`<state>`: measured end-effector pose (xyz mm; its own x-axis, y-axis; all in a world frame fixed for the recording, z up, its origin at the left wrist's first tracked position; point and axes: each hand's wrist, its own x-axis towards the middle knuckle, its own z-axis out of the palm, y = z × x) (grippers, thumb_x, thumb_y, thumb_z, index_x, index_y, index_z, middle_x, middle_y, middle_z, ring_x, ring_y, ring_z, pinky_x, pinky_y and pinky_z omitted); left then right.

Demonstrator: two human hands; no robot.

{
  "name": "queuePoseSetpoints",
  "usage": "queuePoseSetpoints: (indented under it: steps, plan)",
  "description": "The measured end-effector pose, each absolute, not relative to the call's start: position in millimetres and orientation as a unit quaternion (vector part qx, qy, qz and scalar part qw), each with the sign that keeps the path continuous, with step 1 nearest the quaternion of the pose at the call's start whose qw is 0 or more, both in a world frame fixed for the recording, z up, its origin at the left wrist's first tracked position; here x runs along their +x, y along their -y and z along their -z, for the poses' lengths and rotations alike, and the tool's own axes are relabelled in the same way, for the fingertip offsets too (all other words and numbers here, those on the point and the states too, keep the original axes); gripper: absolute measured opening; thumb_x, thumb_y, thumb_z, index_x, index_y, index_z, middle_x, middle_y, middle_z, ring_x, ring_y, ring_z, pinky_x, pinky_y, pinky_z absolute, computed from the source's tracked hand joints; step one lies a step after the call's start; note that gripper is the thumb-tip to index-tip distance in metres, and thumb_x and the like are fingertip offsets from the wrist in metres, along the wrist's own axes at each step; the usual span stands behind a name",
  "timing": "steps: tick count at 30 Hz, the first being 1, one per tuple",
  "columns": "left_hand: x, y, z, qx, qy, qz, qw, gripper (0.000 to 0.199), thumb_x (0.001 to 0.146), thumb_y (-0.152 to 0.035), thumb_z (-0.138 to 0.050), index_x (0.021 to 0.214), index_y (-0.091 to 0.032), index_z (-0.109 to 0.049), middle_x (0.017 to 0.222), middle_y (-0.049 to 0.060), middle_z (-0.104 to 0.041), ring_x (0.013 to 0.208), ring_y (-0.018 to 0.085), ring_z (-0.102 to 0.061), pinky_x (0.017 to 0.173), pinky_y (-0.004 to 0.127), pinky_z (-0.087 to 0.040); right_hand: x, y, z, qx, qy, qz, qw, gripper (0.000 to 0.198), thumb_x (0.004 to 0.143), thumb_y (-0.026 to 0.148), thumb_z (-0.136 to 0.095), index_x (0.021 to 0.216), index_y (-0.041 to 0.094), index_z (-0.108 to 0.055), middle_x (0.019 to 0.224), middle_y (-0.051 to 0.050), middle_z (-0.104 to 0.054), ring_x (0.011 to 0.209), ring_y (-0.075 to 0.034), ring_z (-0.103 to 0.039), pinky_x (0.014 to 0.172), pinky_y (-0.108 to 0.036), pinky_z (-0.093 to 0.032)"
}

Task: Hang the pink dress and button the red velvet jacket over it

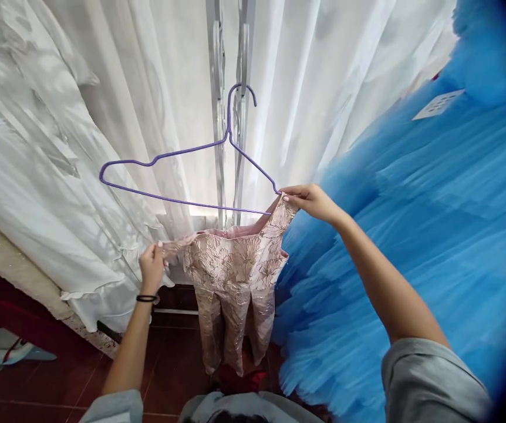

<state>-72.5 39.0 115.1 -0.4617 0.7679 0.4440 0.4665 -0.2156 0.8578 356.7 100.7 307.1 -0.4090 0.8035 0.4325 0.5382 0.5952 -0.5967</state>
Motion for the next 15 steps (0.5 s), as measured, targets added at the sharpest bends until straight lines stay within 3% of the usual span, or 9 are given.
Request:
queuePoseSetpoints:
  steps: [3,6,9,11,12,15]
  plan:
    - [-45,-18,-56,0.535,-0.63,-0.542,0.156,0.036,0.089,-0.049,-0.045,0.088,-0.018,-0.063,0.051,-0.003,-0.048,0.047,0.014,-0.046,0.051,0.026,-0.038,364,-102,-290,-0.426,0.795,-0.201,0.383,0.056,0.081,0.054,-0.059,0.115,0.011,-0.07,0.079,-0.005,-0.07,0.063,-0.014,-0.058,0.055,-0.024,-0.046]
    - [-23,0,-5,0.564,-0.631,-0.497,0.191,0.032,0.083,-0.049,-0.053,0.081,-0.019,-0.063,0.061,0.001,-0.058,0.054,0.016,-0.052,0.06,0.029,-0.046,382,-106,-258,-0.442,0.772,-0.208,0.407,0.052,0.08,0.052,-0.06,0.111,0.011,-0.071,0.089,-0.008,-0.072,0.073,-0.017,-0.062,0.065,-0.028,-0.049]
    - [-8,19,41,0.574,-0.639,-0.459,0.226,0.034,0.085,-0.049,-0.048,0.077,-0.019,-0.062,0.079,0.007,-0.065,0.072,0.021,-0.062,0.07,0.033,-0.051,387,-94,-195,-0.509,0.72,-0.242,0.404,0.051,0.083,0.05,-0.056,0.114,0.011,-0.068,0.098,-0.011,-0.072,0.085,-0.023,-0.065,0.075,-0.035,-0.052]
    - [-1,41,70,0.576,-0.649,-0.427,0.253,0.036,0.086,-0.05,-0.046,0.075,-0.02,-0.062,0.083,0.01,-0.066,0.079,0.025,-0.066,0.071,0.037,-0.052,371,-70,-142,-0.577,0.678,-0.291,0.351,0.045,0.09,0.04,-0.045,0.123,0.013,-0.061,0.109,-0.013,-0.069,0.099,-0.026,-0.064,0.081,-0.038,-0.053]
    - [3,55,82,0.578,-0.655,-0.406,0.269,0.037,0.086,-0.05,-0.047,0.073,-0.019,-0.062,0.081,0.01,-0.066,0.079,0.026,-0.066,0.071,0.039,-0.053,358,-53,-116,-0.613,0.664,-0.32,0.285,0.04,0.094,0.032,-0.038,0.124,0.015,-0.059,0.118,-0.012,-0.065,0.109,-0.024,-0.061,0.088,-0.037,-0.052]
    - [10,98,104,0.591,-0.662,-0.331,0.322,0.033,0.09,-0.047,-0.053,0.079,-0.019,-0.065,0.081,0.007,-0.066,0.076,0.02,-0.065,0.071,0.035,-0.054,312,8,-59,-0.624,0.665,-0.381,0.153,0.021,0.095,0.029,-0.049,0.103,0.019,-0.065,0.104,-0.009,-0.068,0.1,-0.023,-0.064,0.084,-0.037,-0.055]
